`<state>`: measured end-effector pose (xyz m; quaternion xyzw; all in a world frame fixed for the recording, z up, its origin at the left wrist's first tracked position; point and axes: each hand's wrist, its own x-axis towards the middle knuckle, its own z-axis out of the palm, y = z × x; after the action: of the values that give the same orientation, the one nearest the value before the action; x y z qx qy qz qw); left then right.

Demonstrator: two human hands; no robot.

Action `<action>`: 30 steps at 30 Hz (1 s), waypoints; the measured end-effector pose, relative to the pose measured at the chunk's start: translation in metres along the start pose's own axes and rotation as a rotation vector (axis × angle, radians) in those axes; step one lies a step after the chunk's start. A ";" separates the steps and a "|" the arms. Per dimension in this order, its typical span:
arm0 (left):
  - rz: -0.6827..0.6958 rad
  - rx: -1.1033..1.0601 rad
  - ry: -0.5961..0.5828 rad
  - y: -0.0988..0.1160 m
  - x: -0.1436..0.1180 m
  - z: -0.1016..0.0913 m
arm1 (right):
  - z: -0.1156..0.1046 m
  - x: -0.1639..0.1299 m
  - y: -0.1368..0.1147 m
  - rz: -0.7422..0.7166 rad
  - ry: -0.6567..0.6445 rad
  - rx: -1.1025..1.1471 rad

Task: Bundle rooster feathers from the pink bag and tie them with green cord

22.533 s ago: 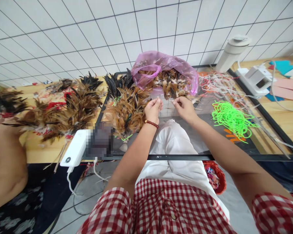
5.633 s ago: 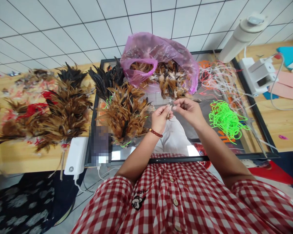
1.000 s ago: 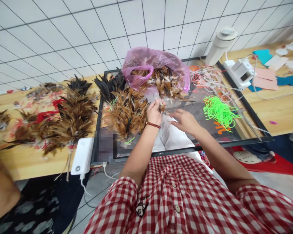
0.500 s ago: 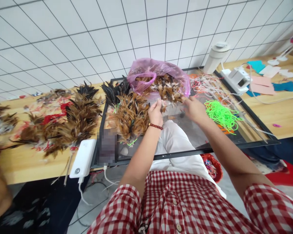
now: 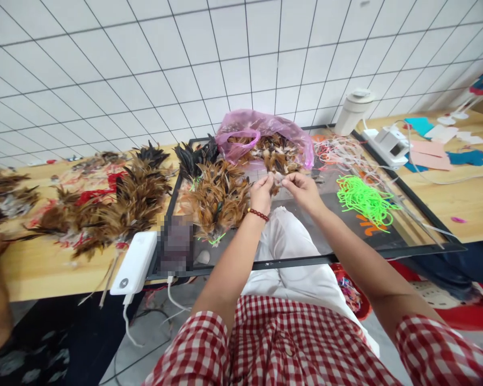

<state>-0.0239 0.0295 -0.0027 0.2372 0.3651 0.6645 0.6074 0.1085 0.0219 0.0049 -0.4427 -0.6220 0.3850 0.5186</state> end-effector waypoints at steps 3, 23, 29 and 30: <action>-0.043 -0.020 -0.037 -0.005 -0.004 0.003 | 0.007 -0.003 -0.004 0.047 -0.003 0.166; -0.072 0.143 -0.110 -0.005 -0.017 0.008 | -0.014 0.000 0.006 0.054 0.026 0.221; -0.111 0.225 -0.158 -0.008 -0.021 0.008 | -0.019 0.000 0.013 -0.024 0.075 0.151; -0.110 0.235 -0.159 -0.009 -0.021 0.008 | -0.019 0.000 0.014 -0.030 0.094 0.154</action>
<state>-0.0086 0.0105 -0.0017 0.3383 0.4033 0.5620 0.6380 0.1297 0.0264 -0.0046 -0.4097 -0.5721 0.4025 0.5855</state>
